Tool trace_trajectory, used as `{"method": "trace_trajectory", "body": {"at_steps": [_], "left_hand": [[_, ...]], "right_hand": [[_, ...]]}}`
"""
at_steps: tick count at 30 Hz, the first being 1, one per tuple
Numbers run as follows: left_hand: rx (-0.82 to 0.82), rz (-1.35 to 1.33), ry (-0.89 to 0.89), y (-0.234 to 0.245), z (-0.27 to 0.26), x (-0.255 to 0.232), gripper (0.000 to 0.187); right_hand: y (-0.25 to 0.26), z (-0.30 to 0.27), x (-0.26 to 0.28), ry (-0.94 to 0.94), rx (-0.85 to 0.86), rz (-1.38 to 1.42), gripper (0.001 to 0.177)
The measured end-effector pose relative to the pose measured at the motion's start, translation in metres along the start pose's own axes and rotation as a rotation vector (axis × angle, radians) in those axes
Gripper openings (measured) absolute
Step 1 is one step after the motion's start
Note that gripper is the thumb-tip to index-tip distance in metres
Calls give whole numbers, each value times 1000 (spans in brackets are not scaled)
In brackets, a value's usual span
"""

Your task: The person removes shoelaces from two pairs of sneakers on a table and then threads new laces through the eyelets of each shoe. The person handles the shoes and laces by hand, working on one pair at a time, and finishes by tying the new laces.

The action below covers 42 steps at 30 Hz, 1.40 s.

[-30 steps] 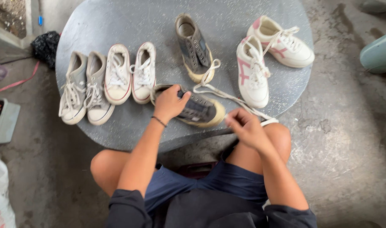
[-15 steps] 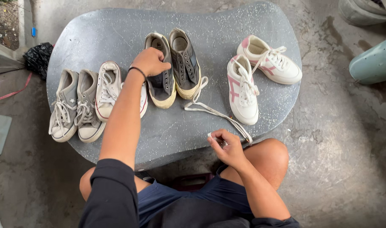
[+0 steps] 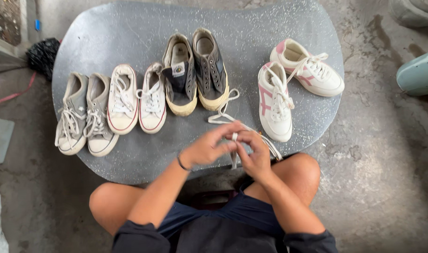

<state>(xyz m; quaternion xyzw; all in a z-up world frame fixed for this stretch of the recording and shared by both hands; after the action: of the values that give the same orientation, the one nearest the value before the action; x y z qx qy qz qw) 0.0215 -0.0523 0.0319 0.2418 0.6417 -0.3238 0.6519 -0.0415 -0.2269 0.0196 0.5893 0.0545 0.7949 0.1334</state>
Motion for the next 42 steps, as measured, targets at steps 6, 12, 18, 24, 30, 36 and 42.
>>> {"method": "trace_trajectory", "body": {"at_steps": [6,12,18,24,30,36,42], "left_hand": [[-449,-353,173,-10,-27,39,39],[-686,-287,146,25,-61,36,29],[-722,-297,-16,36,-88,10,29],[-731,-115,-264,43,-86,-4,26],[-648,-750,-113,19,-49,-2,34],[-242,-809,-313,10,-60,-31,24],[-388,-604,-200,27,-71,-33,22]], "right_hand": [[-1,47,-8,-18,167,-29,12],[-7,109,-41,219,120,-585,28],[-24,121,-43,291,199,-849,10],[-30,95,73,451,507,-512,13],[-38,103,177,586,462,-378,15],[-12,124,195,471,324,-376,17],[24,153,202,382,190,-222,7]]}}
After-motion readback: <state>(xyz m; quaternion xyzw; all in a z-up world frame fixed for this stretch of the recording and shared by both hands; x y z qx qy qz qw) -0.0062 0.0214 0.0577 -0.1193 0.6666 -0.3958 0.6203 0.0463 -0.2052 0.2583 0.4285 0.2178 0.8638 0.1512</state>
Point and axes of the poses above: each hand's wrist, its own z-axis towards the middle knuckle, its own y-axis out of the back of the hand, x = y × z, the point moved 2 cm from there along z, towards the middle knuckle, and after that the axes turned 2 degrees about -z, right-handed, at the moved point
